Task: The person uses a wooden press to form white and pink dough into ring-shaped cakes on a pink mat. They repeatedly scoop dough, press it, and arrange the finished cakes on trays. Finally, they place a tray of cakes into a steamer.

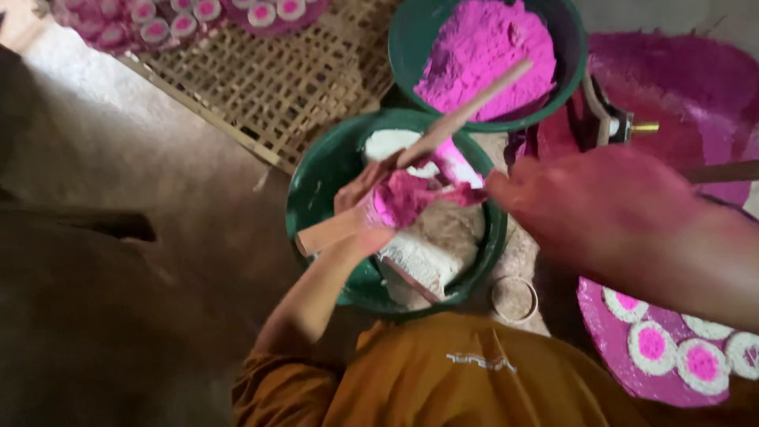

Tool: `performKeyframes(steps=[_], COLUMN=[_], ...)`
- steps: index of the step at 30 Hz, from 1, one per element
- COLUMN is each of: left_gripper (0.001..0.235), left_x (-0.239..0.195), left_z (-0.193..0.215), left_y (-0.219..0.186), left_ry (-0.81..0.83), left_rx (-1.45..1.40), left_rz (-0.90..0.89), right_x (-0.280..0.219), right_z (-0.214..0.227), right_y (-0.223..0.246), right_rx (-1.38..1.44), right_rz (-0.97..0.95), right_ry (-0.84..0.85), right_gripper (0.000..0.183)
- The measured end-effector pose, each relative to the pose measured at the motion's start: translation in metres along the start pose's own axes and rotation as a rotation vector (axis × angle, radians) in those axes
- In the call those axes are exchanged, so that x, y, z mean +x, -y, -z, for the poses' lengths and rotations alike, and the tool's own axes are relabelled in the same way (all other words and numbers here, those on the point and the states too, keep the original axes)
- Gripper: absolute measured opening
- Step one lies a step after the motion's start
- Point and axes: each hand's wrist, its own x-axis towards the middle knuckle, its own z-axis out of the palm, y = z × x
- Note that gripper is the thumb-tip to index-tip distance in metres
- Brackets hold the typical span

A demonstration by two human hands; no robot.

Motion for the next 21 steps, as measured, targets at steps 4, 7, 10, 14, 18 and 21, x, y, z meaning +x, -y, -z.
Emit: performKeyframes(steps=[4,7,10,14,18,21], left_gripper=[0.044,0.051,0.053,0.056,0.051,0.052], left_x=[-0.006,-0.006,0.001,0.013,0.000,0.013], left_z=[-0.034,-0.036,-0.015,0.010,0.012,0.005], left_y=[0.009,0.018,0.026,0.017,-0.005,-0.010], left_ry=[0.164,0.170,0.019,-0.151,-0.171,-0.144], left_rx=[-0.674,0.084,0.285,0.455,0.333,0.276], left_rz=[0.144,-0.084,-0.138,-0.163,-0.179,-0.266], right_x=[0.037,0.038,0.014,-0.017,-0.002,0.020], right_z=[0.000,0.009,0.018,0.015,0.008,0.011], right_y=[0.040,0.049,0.029,-0.005,-0.008,0.011], right_rx=[-0.031,-0.043,0.102,-0.002,0.041,0.058], right_rz=[0.113,0.216,0.124,-0.164,-0.136,0.073], right_ry=[-0.108,-0.083,-0.119,0.084,0.207,-0.128], right_gripper=[0.026,0.025,0.031,0.048,0.041,0.044])
